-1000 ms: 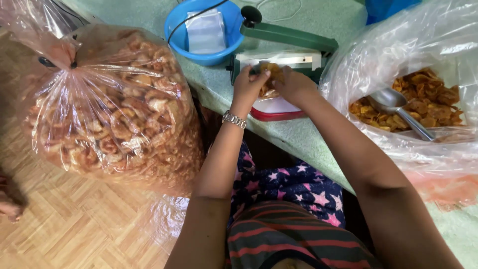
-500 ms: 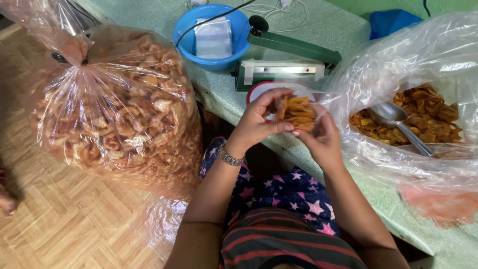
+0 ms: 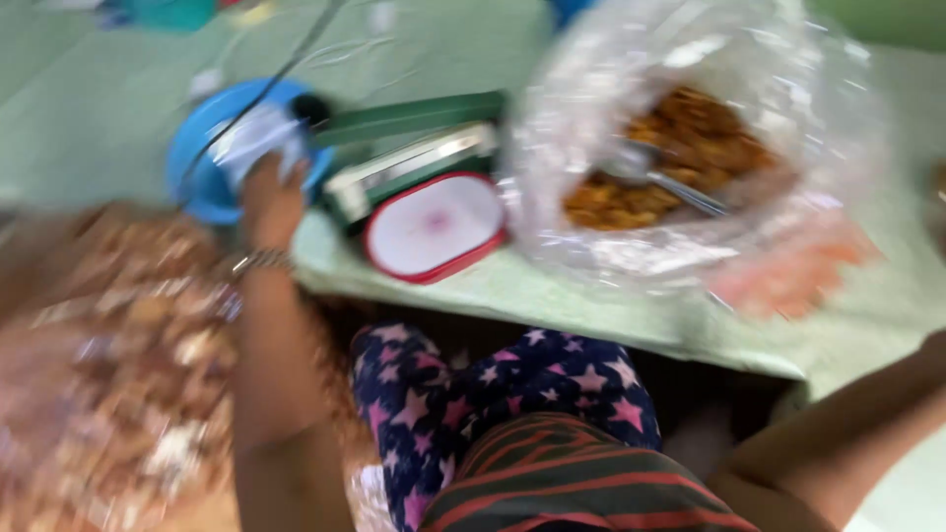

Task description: Scooping snacks into small plastic bags and sealing them with a heat sealer

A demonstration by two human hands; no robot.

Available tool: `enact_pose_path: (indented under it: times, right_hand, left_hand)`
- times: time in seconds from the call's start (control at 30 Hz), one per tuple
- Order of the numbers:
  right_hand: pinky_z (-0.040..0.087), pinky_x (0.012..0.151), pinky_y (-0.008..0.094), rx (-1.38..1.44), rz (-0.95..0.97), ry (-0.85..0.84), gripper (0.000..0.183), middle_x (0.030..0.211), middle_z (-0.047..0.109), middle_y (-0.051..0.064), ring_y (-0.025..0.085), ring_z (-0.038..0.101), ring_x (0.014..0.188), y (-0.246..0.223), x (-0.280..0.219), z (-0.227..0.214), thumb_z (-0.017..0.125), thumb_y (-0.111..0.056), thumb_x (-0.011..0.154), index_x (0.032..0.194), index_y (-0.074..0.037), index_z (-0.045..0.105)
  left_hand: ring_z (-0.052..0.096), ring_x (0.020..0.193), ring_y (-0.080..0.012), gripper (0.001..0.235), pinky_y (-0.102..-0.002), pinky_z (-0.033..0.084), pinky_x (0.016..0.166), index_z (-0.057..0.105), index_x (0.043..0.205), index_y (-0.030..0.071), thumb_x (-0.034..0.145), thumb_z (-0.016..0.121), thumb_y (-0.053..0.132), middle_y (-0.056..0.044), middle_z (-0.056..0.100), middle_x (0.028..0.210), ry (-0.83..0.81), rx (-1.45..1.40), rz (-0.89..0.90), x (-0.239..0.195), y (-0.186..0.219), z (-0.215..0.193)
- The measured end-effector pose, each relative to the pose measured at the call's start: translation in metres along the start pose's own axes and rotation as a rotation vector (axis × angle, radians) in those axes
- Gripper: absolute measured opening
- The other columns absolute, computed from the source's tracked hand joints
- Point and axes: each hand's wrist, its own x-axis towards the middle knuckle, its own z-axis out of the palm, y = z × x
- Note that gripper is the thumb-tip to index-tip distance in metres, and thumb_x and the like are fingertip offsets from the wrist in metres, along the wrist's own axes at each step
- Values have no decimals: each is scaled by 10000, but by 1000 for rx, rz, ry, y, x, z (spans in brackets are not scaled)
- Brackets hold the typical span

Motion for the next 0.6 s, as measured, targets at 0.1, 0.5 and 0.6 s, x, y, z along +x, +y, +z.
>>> enact_pose_path:
  times: [0.1,0.5,0.6]
  right_hand:
    - [379,597,101,-90,133,188,116,805,569,-100,-8,466,644,-38,-15,-50,544,-317,906,894,-214,596]
    - [494,614,187,19,163,-6,288,882,516,70,83,515,671,-36,22,-47,570,-156,886,1113,-54,425]
    - [473,815,302,-272,-48,183,463,1171,471,152,206,471,975,-26,32,-36,636,-182,880,1246,-78,371]
  left_hand:
    - [569,771,-418,367,-472,442,663,601,1011,-35,935,504,311,-226,622,927,-236,206,-16,-5,-16,7]
    - [638,739,-328,287,-396,493,637,651,1137,55,945,529,229,-138,687,885,-470,493,-26,-11,14,-21]
    - [643,730,-261,250,-334,509,655,678,1123,56,895,578,71,-89,695,956,-300,483,98,-17,20,-33]
